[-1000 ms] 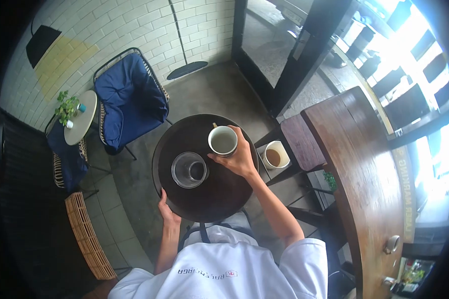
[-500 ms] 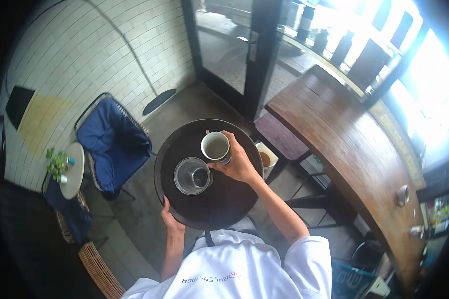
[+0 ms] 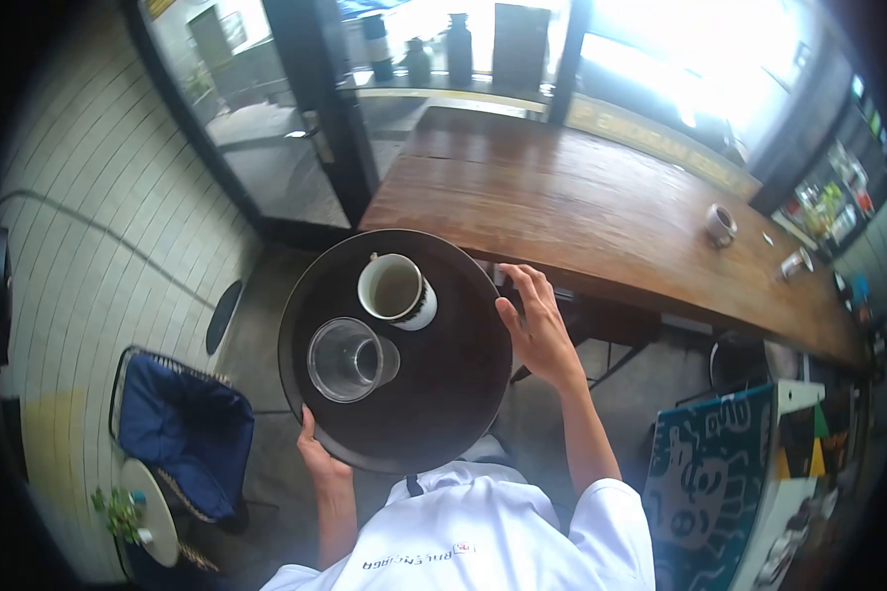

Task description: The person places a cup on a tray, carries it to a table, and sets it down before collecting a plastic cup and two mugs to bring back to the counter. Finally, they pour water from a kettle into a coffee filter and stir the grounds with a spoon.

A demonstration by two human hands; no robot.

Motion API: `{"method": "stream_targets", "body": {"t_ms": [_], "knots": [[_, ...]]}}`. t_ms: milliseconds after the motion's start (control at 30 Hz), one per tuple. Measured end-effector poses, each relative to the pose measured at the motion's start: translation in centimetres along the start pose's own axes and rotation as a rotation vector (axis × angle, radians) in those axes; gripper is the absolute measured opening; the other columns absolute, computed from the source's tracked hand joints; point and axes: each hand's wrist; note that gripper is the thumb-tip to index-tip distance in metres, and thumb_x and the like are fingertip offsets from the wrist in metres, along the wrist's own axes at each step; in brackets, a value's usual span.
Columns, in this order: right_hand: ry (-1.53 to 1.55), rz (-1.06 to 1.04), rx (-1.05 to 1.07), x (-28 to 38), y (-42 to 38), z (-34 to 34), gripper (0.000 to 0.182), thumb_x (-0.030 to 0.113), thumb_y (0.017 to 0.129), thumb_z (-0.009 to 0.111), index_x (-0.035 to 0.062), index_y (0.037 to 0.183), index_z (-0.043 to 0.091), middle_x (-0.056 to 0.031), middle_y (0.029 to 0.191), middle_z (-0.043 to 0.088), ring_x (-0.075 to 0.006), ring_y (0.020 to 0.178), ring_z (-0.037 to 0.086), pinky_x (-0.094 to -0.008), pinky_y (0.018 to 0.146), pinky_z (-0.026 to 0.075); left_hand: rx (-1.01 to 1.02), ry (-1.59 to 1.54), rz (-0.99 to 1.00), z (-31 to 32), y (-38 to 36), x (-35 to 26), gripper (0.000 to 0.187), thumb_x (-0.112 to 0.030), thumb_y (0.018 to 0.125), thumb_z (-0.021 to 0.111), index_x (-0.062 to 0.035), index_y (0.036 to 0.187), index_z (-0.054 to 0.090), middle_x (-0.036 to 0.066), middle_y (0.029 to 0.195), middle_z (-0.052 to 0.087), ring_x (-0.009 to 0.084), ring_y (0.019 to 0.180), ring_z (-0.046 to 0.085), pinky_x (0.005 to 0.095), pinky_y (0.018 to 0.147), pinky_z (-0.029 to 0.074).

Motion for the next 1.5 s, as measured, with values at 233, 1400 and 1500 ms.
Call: {"method": "stream_targets", "body": {"t_ms": [233, 1400, 1500], "knots": [[0.48, 0.247, -0.116, -2.3, -2.4, -2.0, 0.057, 0.039, 0.099, 0.045, 0.0055, 0.143, 0.031, -0.02, 0.134, 0.046, -0.0343, 0.123, 0.049, -0.041, 0.102, 0.036, 0.057, 0.073, -0.161, 5.7, 2.4, 2.2, 0.039, -0.032, 0.095, 0.052, -0.0023, 0.12, 0.056, 0.013, 0.118, 0.062, 0.0292, 0.107, 0.06, 0.0428, 0.095, 0.047], [-0.021, 0.342, -0.311, -17.4, 6.8, -9.5, 0.039, 0.026, 0.099, 0.044, 0.0029, 0.131, 0.044, -0.0263, 0.121, 0.05, -0.0441, 0.112, 0.052, -0.0452, 0.095, 0.042, 0.457, 1.202, -0.272, 23.3, 14.0, 9.7, 0.043, -0.037, 0.095, 0.053, 0.0002, 0.117, 0.048, 0.011, 0.095, 0.063, 0.0136, 0.068, 0.064, 0.0232, 0.048, 0.051], [-0.053, 0.316, -0.238, -18.2, 7.4, -9.7, 0.042, 0.022, 0.097, 0.048, 0.0045, 0.134, 0.039, -0.028, 0.122, 0.048, -0.046, 0.11, 0.052, -0.0467, 0.094, 0.043, 0.472, 1.298, -0.124, 24.0, 15.4, 9.7, 0.044, -0.035, 0.096, 0.053, 0.0, 0.121, 0.047, 0.011, 0.097, 0.063, 0.0134, 0.07, 0.064, 0.0235, 0.05, 0.052]]}}
Point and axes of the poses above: each hand's wrist, its own y-axis towards the middle knuckle, its own z-axis out of the palm, x = y × z
